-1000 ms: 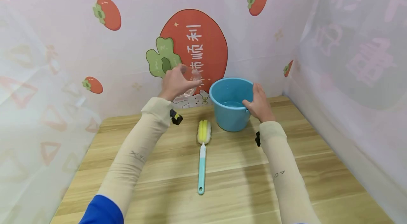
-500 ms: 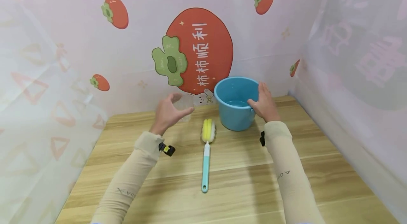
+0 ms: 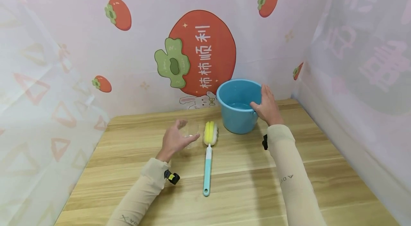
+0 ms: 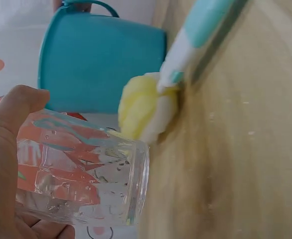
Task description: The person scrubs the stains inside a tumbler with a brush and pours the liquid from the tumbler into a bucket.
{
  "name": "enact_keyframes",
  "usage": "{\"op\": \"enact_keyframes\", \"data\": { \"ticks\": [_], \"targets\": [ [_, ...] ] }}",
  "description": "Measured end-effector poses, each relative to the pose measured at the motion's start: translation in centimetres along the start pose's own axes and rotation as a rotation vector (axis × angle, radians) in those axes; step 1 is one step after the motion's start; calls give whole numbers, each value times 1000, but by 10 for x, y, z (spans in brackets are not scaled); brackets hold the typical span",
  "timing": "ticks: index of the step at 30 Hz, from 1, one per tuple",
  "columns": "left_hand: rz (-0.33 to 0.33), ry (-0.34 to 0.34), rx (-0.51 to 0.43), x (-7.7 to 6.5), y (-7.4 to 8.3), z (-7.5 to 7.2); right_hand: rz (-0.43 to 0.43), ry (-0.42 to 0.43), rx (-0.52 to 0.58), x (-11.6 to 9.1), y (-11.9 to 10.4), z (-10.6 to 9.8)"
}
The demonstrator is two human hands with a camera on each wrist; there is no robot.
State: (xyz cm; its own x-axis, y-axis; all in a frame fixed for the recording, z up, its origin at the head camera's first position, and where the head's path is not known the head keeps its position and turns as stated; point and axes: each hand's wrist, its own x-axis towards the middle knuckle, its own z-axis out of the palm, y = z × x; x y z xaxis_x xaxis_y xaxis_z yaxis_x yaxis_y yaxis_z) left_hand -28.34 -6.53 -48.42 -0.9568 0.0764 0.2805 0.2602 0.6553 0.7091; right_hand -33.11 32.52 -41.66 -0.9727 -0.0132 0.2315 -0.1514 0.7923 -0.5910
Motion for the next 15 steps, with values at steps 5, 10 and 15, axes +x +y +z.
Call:
{"op": "enact_keyframes", "data": {
  "ticks": [5,10,15],
  "targets": [
    [-35,-25,-6,-9,-7,5,-2,2,0,-1,-1,-1],
    [-47,-51,-6,-14,-13,10,-3,4,4,-1,-1,-1],
    [-40,-58,-17,-18,-18,13,-10,3,7,-2,0,0]
  ]
}}
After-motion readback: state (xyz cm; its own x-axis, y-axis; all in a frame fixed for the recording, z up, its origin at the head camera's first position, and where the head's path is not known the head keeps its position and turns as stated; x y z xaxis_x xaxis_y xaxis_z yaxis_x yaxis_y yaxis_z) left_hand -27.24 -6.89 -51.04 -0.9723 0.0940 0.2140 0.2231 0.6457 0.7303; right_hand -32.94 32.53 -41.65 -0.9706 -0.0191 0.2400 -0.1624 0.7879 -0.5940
